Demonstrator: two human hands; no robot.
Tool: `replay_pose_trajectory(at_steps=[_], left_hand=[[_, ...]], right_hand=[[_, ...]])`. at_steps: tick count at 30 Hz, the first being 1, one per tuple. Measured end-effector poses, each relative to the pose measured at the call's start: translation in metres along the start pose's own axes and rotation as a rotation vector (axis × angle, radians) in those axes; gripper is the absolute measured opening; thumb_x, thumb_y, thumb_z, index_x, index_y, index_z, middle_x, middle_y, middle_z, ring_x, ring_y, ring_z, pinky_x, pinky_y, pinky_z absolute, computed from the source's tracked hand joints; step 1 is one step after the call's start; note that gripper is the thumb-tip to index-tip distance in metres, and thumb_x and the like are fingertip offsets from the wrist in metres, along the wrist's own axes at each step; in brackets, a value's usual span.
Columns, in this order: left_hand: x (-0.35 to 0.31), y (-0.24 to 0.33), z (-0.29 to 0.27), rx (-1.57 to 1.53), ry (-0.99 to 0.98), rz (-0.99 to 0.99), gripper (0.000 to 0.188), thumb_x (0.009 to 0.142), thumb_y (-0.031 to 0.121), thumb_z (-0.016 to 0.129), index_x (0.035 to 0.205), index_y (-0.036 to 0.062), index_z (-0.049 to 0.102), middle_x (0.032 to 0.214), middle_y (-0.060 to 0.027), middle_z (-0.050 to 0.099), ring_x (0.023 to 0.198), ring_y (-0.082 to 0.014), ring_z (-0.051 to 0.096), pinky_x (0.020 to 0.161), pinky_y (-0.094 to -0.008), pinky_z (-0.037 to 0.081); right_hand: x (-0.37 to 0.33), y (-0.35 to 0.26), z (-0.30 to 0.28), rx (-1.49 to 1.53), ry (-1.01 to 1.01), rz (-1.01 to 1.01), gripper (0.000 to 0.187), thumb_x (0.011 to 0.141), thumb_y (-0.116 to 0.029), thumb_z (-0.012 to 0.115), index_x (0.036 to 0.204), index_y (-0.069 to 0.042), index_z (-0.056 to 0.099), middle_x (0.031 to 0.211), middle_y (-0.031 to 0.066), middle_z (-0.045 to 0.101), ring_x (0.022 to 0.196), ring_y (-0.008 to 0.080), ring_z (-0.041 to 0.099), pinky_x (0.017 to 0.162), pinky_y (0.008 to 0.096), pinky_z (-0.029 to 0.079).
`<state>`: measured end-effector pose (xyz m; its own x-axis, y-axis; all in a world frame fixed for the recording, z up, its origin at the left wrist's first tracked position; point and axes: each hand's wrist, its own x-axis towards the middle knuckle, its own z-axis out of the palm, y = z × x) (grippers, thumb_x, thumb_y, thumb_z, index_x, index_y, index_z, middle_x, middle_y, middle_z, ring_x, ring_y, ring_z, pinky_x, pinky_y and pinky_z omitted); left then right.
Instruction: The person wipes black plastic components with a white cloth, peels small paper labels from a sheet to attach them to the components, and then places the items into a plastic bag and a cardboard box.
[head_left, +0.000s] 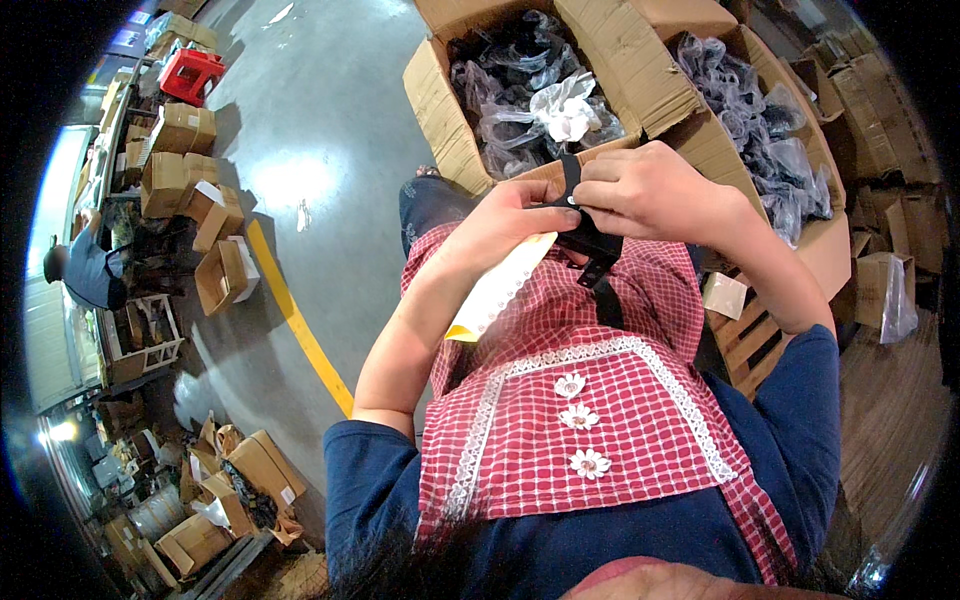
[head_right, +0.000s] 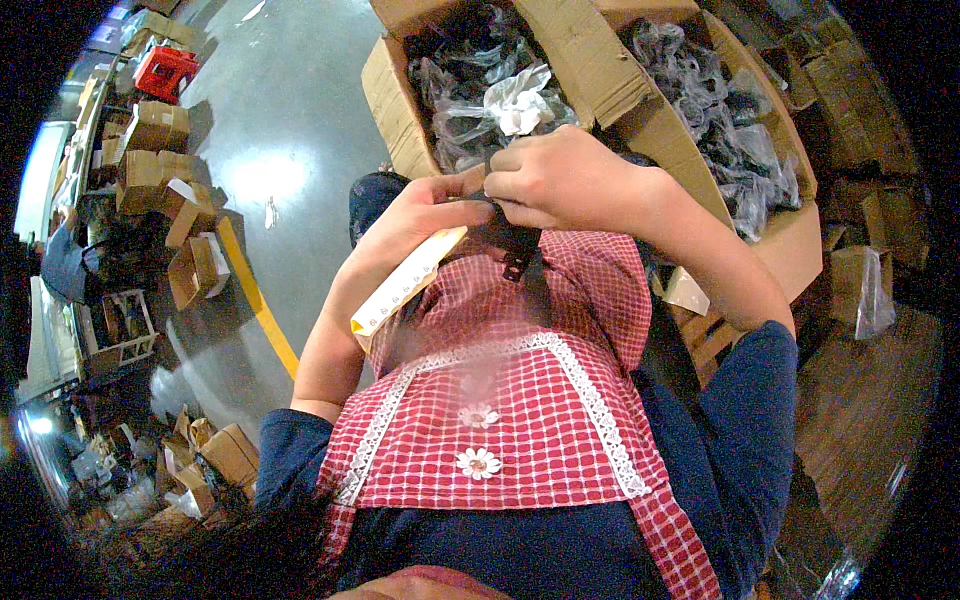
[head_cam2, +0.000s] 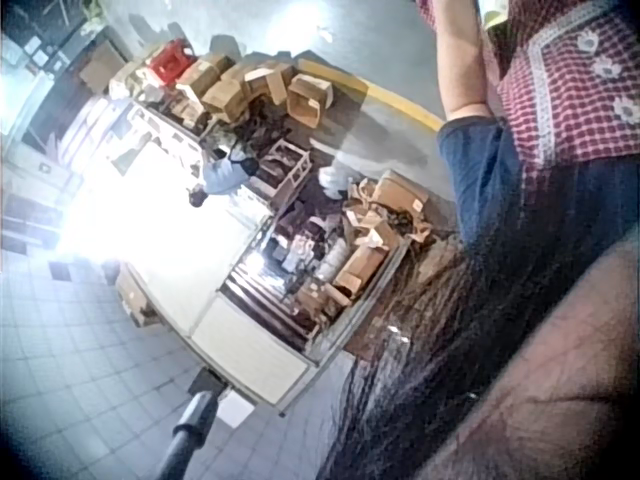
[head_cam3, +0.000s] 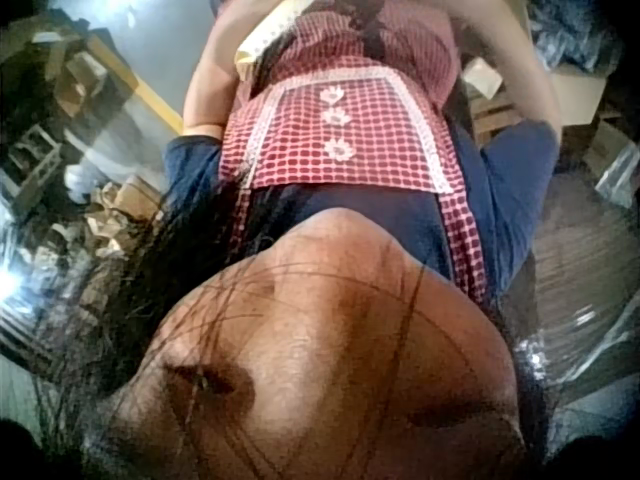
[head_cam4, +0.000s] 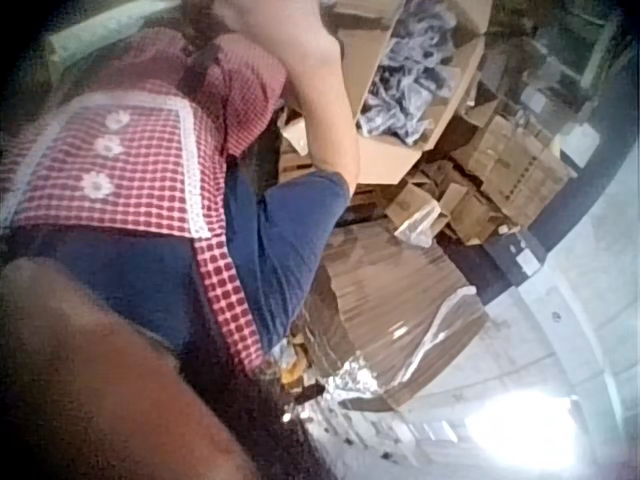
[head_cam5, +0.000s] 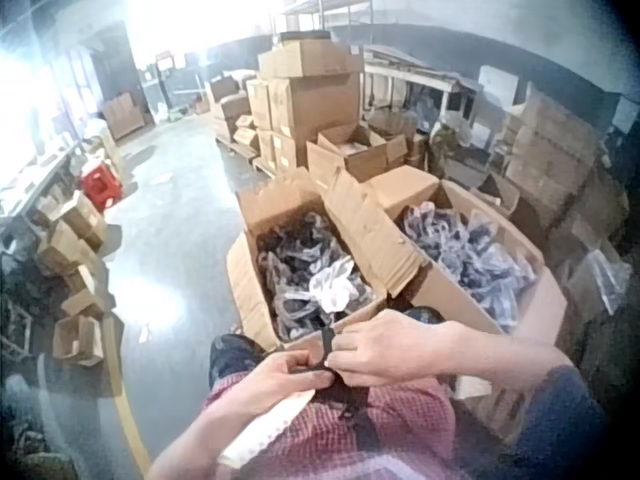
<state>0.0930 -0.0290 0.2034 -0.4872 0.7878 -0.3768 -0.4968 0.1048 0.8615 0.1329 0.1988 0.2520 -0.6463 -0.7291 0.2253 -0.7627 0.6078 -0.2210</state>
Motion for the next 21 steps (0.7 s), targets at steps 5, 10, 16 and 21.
replay_pose_trajectory(at_steps=[5,10,16,21], left_hand=[[-0.011,0.022,0.015,-0.133,-0.037,0.004,0.032,0.093,0.007,0.064,0.120,-0.0093,0.058,0.108,-0.0121,0.066,0.091,-0.0199,0.069,0.083,-0.0353,0.061],[-0.010,0.007,0.014,-0.027,0.083,0.087,0.036,0.093,0.008,0.065,0.124,-0.0051,0.057,0.105,-0.0092,0.069,0.088,-0.0151,0.069,0.075,-0.0278,0.057],[-0.016,-0.001,0.014,0.516,0.351,0.233,0.050,0.090,0.015,0.071,0.132,-0.0016,0.049,0.103,-0.0134,0.071,0.089,-0.0186,0.070,0.079,-0.0301,0.055],[-0.022,0.002,0.025,0.707,0.489,0.311,0.072,0.088,0.015,0.073,0.148,0.0037,0.034,0.107,-0.0169,0.071,0.094,-0.0193,0.071,0.084,-0.0328,0.054]], right_hand=[[-0.003,0.010,0.009,0.235,0.140,0.108,0.015,0.084,-0.017,0.068,0.093,-0.005,0.068,0.086,0.0115,0.066,0.078,0.0291,0.066,0.066,0.0390,0.054],[-0.008,0.003,0.010,0.660,0.236,0.349,0.013,0.086,-0.014,0.072,0.092,-0.003,0.068,0.080,0.0067,0.065,0.069,0.0158,0.061,0.064,0.0300,0.049],[-0.021,-0.017,0.028,1.120,0.353,0.766,0.014,0.089,-0.017,0.071,0.091,-0.004,0.066,0.080,-0.0044,0.060,0.071,0.0019,0.051,0.061,0.0197,0.040],[-0.020,-0.038,0.041,1.300,0.543,0.820,0.013,0.092,-0.018,0.069,0.094,-0.006,0.065,0.080,-0.0036,0.060,0.068,0.0041,0.054,0.060,0.0200,0.042]])
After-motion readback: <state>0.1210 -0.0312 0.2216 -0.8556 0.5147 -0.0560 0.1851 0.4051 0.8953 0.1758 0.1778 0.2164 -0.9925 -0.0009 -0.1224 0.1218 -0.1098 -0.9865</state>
